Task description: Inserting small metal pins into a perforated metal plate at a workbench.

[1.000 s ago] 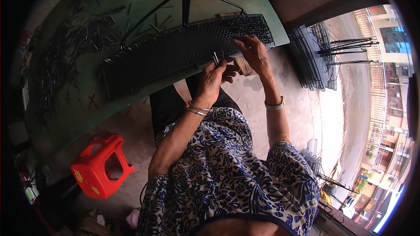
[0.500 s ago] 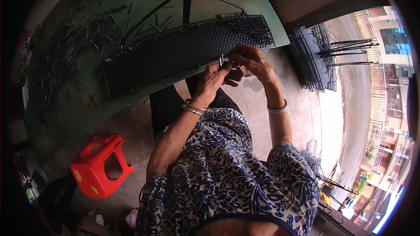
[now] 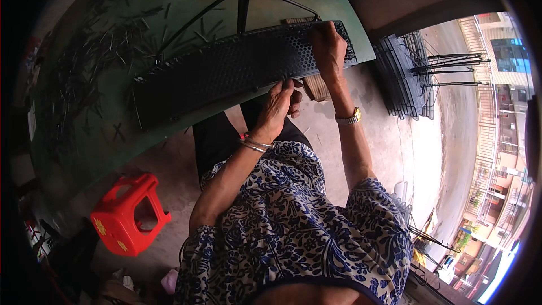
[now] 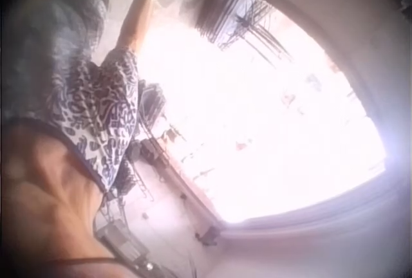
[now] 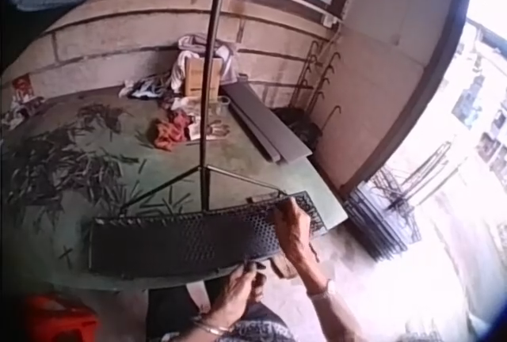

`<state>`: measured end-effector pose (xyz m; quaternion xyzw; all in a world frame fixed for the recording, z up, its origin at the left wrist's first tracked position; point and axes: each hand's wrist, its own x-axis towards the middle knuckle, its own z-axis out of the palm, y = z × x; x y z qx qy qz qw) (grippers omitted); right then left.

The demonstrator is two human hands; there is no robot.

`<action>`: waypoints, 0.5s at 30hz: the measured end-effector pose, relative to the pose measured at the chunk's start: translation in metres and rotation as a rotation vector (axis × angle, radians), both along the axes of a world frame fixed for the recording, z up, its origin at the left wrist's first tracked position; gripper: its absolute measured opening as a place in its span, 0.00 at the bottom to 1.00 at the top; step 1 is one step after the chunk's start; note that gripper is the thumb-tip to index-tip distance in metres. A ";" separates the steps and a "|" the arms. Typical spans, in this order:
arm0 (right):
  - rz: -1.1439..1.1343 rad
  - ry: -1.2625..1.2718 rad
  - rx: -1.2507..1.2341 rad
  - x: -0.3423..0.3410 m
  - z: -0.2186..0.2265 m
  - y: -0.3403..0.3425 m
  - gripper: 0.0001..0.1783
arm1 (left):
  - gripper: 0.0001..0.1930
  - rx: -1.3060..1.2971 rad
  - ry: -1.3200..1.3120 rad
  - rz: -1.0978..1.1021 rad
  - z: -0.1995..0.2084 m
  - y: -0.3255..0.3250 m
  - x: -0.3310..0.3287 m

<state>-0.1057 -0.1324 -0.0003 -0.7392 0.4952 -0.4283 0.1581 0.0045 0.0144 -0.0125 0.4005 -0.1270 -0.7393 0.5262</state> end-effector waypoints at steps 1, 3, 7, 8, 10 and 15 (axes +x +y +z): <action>-0.010 0.049 -0.003 0.002 -0.002 -0.003 0.08 | 0.16 0.001 0.000 0.003 -0.002 0.001 0.001; -0.005 0.052 -0.009 0.004 0.001 -0.004 0.08 | 0.15 -0.032 -0.051 -0.043 0.001 0.003 0.003; 0.054 0.063 0.013 0.003 0.006 -0.006 0.07 | 0.16 -0.085 -0.087 -0.028 -0.001 0.004 0.008; 0.086 0.057 0.006 0.002 0.007 -0.005 0.07 | 0.17 -0.109 -0.075 -0.028 -0.002 0.005 0.008; 0.110 0.068 0.020 0.003 0.008 -0.006 0.06 | 0.17 -0.133 -0.064 -0.027 -0.003 0.005 0.009; 0.154 0.101 -0.007 0.003 -0.003 -0.012 0.08 | 0.18 -0.177 0.024 -0.010 -0.010 0.004 0.005</action>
